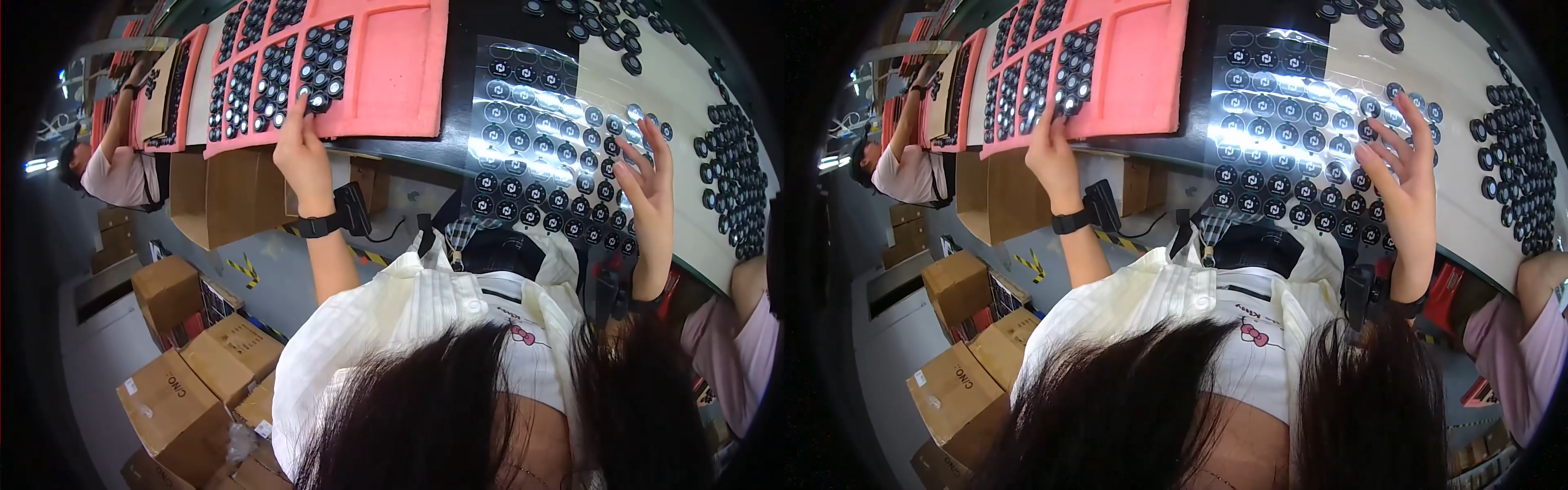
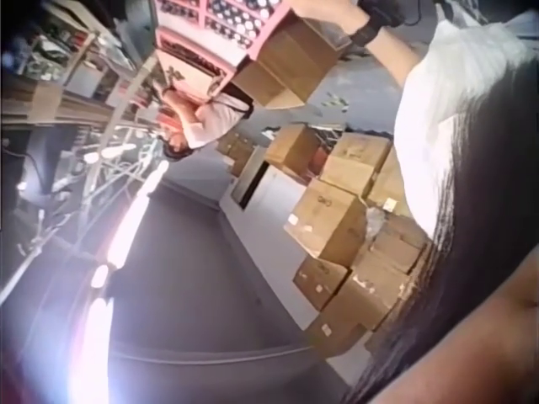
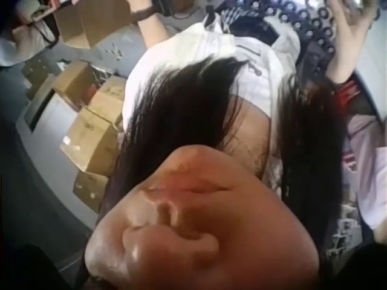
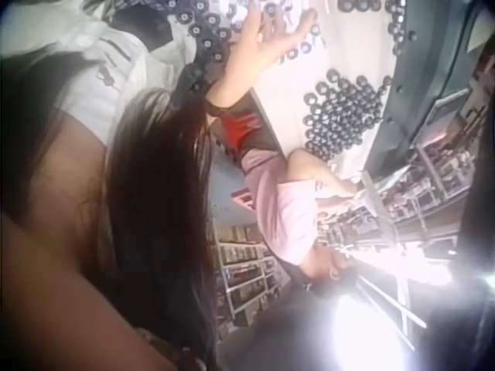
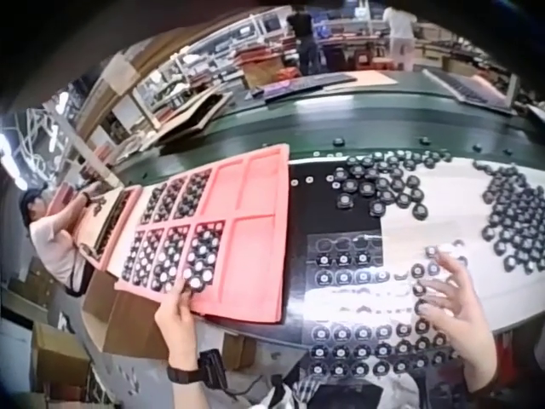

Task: The person peels a plastic film from a sheet of stickers, picks up a sticker, and presses it onto the back of a small round electronic component. They then place the component into a pink foam tray and repeat the process.

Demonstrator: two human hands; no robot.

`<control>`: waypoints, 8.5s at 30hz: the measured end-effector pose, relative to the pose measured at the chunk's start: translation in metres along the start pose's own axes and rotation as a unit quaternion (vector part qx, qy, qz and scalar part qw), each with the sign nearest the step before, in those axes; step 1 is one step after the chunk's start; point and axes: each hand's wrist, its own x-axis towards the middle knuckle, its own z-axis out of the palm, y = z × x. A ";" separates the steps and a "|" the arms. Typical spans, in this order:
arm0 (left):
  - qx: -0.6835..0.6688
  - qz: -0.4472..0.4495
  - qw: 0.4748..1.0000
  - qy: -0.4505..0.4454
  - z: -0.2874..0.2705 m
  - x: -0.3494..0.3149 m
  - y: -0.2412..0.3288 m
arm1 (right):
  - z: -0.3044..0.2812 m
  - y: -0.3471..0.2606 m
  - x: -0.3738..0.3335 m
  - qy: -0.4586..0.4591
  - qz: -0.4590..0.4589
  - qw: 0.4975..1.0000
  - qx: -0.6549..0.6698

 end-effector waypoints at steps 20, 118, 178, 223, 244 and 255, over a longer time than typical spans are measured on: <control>-0.167 -0.111 0.970 -0.136 -0.001 0.021 -0.009 | 0.003 0.016 0.001 -0.014 0.046 0.999 0.003; -0.447 0.027 0.779 -0.440 0.070 0.038 0.217 | 0.003 -0.050 0.098 -0.094 -0.344 0.864 0.357; -0.438 -0.025 0.720 -0.538 0.065 0.044 0.212 | -0.006 -0.049 0.030 0.166 -0.249 0.954 0.012; -0.295 0.270 0.876 -0.269 0.037 0.007 0.226 | 0.006 -0.103 0.047 -0.155 -0.037 0.953 0.256; -0.286 0.252 0.904 -0.193 0.039 0.005 0.229 | 0.021 -0.103 0.051 -0.122 -0.007 0.964 0.238; -0.292 0.266 0.897 -0.200 0.035 0.007 0.234 | 0.017 -0.115 0.048 -0.108 0.001 0.965 0.237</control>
